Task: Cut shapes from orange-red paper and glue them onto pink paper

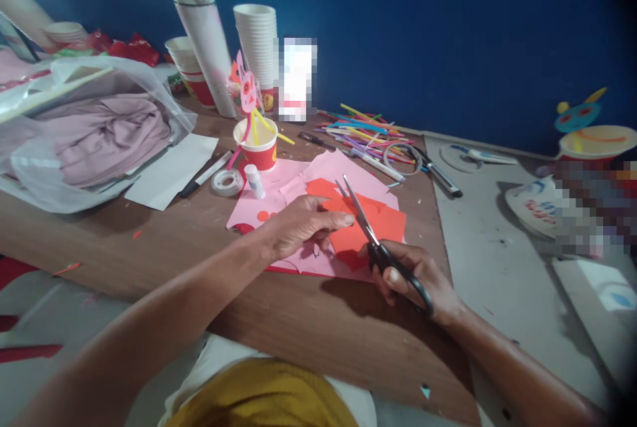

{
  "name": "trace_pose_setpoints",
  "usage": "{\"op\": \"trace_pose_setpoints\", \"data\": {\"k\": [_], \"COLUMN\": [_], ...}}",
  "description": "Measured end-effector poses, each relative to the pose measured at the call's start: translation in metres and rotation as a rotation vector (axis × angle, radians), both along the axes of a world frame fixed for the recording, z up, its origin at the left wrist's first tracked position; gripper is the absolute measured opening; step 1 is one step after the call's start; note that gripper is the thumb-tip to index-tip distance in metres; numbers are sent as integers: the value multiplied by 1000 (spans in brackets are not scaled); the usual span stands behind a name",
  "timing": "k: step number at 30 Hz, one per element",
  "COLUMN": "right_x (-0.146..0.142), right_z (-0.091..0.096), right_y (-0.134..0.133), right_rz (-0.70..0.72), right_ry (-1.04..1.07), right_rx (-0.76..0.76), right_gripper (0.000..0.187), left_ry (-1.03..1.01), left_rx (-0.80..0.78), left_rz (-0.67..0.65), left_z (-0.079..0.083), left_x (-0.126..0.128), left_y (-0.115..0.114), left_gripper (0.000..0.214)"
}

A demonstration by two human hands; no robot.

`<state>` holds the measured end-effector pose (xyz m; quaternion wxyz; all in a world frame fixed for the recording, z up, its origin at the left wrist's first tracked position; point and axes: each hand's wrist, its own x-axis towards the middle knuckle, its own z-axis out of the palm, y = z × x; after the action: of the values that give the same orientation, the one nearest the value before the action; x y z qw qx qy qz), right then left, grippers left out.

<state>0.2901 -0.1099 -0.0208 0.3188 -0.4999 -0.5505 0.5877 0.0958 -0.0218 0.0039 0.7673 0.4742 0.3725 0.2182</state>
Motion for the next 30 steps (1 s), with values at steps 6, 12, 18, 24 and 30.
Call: {"op": "trace_pose_setpoints", "data": {"k": [6,12,18,24,30], "right_x": [-1,0,1,1,2], "right_z": [1,2,1,2,0], "right_y": [1,1,0,-1,-1], "right_rz": [-20,29,84,93,104], "right_ry": [-2,-21,-40,-57,-41], "right_rx": [2,12,40,33,23], "right_gripper": [48,51,51,52,46], "left_ry": [5,59,38,59,64], "left_rx": [4,83,45,61,29], "left_rz": [112,141,65,23,-21], "left_z": [-6,2,2,3,7], "left_x": [6,4,-2,-5,-6], "left_y": [-4,-1,2,4,4], "left_gripper": [17,11,9,7,6]}}
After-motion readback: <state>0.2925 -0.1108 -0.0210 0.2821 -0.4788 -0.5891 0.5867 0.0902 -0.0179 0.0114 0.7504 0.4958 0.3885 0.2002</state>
